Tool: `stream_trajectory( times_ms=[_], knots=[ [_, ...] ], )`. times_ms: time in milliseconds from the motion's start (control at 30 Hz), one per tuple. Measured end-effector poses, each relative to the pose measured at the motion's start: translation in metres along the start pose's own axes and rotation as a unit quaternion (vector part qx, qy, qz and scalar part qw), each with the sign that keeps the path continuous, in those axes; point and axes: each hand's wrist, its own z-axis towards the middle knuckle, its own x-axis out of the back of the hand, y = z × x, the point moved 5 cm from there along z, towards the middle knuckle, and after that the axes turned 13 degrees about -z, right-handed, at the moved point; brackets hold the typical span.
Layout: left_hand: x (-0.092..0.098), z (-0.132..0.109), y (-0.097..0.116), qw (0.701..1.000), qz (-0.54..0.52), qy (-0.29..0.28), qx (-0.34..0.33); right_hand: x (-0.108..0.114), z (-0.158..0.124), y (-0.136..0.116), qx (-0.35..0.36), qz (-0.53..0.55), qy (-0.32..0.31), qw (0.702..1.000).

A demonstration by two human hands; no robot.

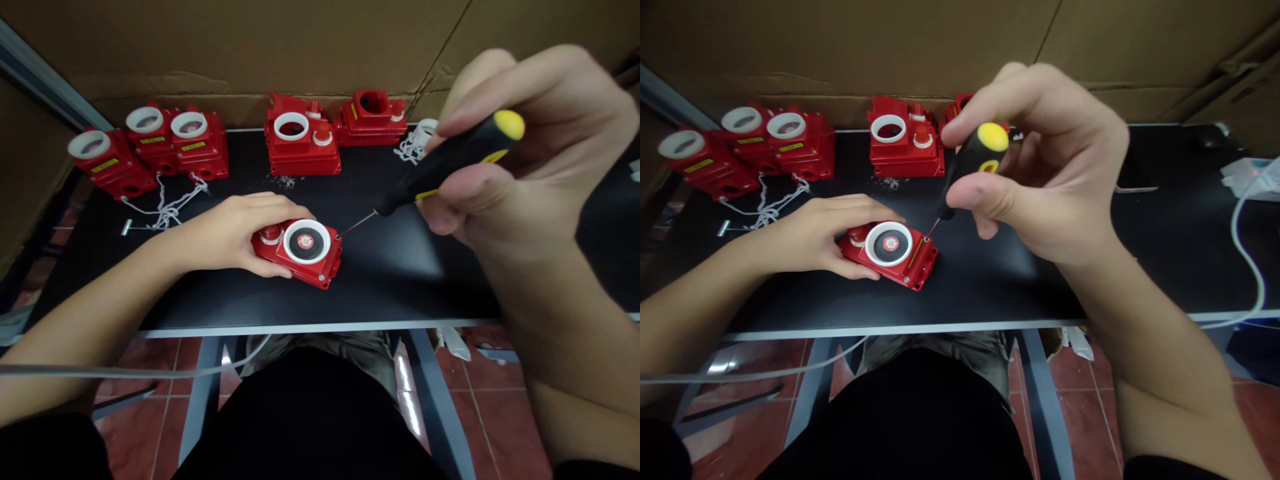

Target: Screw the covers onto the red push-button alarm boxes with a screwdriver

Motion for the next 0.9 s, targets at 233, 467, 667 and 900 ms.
stream_trajectory(
  times_ms=[233, 467, 667, 900],
  knots=[
    [-0.001, 0.001, -0.001, 1.000, -0.003, 0.003, -0.008, 0.005, -0.005, -0.003, -0.054, -0.003, 0.012, 0.998],
    [-0.001, 0.000, -0.002, 1.000, -0.007, 0.004, 0.003, -0.007, -0.014, -0.008, -0.067, 0.021, -0.025, 0.997],
    [-0.001, 0.001, 0.001, 1.000, 0.004, -0.004, -0.003, -0.013, -0.017, -0.004, -0.034, 0.050, 0.027, 0.998],
    [-0.002, 0.001, 0.002, 1.000, 0.002, -0.002, -0.008, -0.004, -0.008, 0.003, 0.029, 0.037, 0.026, 0.999]
  ],
)
